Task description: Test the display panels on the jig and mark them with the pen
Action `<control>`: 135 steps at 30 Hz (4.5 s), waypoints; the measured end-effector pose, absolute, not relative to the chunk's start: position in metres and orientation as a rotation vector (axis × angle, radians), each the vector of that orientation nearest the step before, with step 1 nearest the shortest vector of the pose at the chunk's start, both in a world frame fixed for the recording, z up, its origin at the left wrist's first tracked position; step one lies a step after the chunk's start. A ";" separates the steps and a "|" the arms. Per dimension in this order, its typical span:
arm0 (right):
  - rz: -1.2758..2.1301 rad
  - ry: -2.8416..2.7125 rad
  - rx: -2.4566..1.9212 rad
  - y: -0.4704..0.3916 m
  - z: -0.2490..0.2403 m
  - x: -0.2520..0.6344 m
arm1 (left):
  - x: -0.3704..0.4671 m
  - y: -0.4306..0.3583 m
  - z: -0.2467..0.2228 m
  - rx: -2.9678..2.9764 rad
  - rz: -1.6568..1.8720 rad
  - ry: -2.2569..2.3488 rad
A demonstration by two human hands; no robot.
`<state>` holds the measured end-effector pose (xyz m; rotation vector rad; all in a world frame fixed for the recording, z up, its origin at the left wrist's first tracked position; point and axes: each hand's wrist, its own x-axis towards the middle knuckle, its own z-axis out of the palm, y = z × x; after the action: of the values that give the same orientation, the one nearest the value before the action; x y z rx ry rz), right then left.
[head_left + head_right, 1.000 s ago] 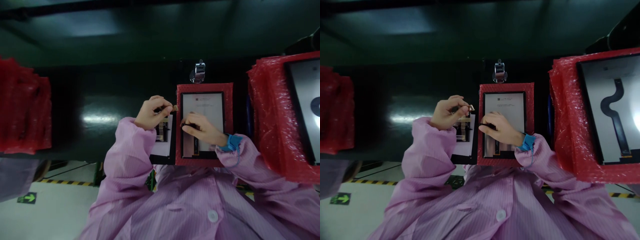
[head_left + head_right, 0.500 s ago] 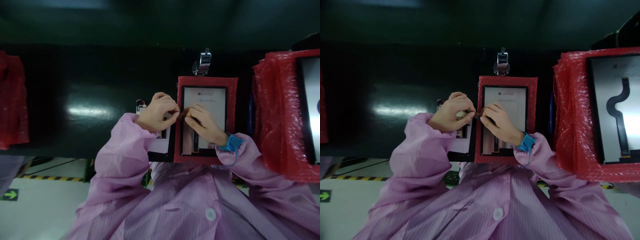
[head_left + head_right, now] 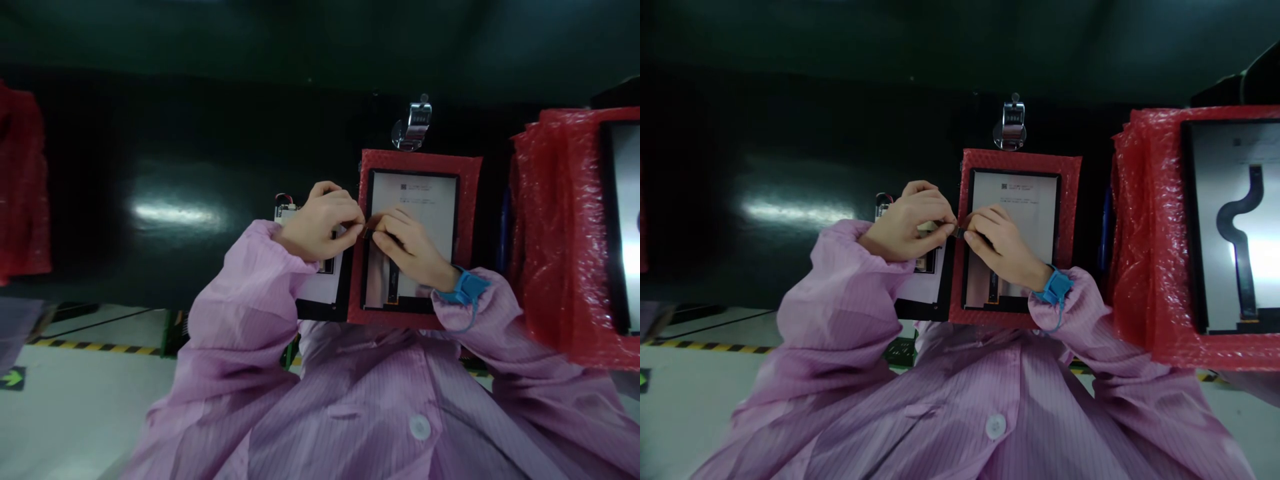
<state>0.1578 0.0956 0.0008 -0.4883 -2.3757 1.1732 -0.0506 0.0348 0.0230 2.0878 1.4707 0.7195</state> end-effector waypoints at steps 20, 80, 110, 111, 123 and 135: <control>1.160 -2.388 -0.468 0.096 0.000 0.158 | -0.050 0.034 0.020 2.081 0.716 1.473; 0.722 -2.062 -1.098 0.046 0.037 0.240 | 0.003 -0.091 -0.034 2.090 0.586 2.488; 1.545 -1.836 -0.581 -0.026 0.078 0.204 | 0.023 -0.061 0.039 0.920 1.812 1.507; 1.555 -1.823 -0.635 -0.025 0.070 0.196 | 0.023 -0.058 0.043 0.848 1.841 1.450; 1.480 -1.914 -0.742 -0.027 0.031 0.171 | 0.009 -0.057 0.053 0.536 1.762 1.435; 1.356 -1.857 -0.926 -0.005 0.028 0.177 | 0.018 -0.048 0.029 0.563 1.833 1.340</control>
<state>0.1768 -0.0054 0.0284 -0.9260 -1.8571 1.3558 0.0180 -0.0477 0.0292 0.5632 1.3397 1.8334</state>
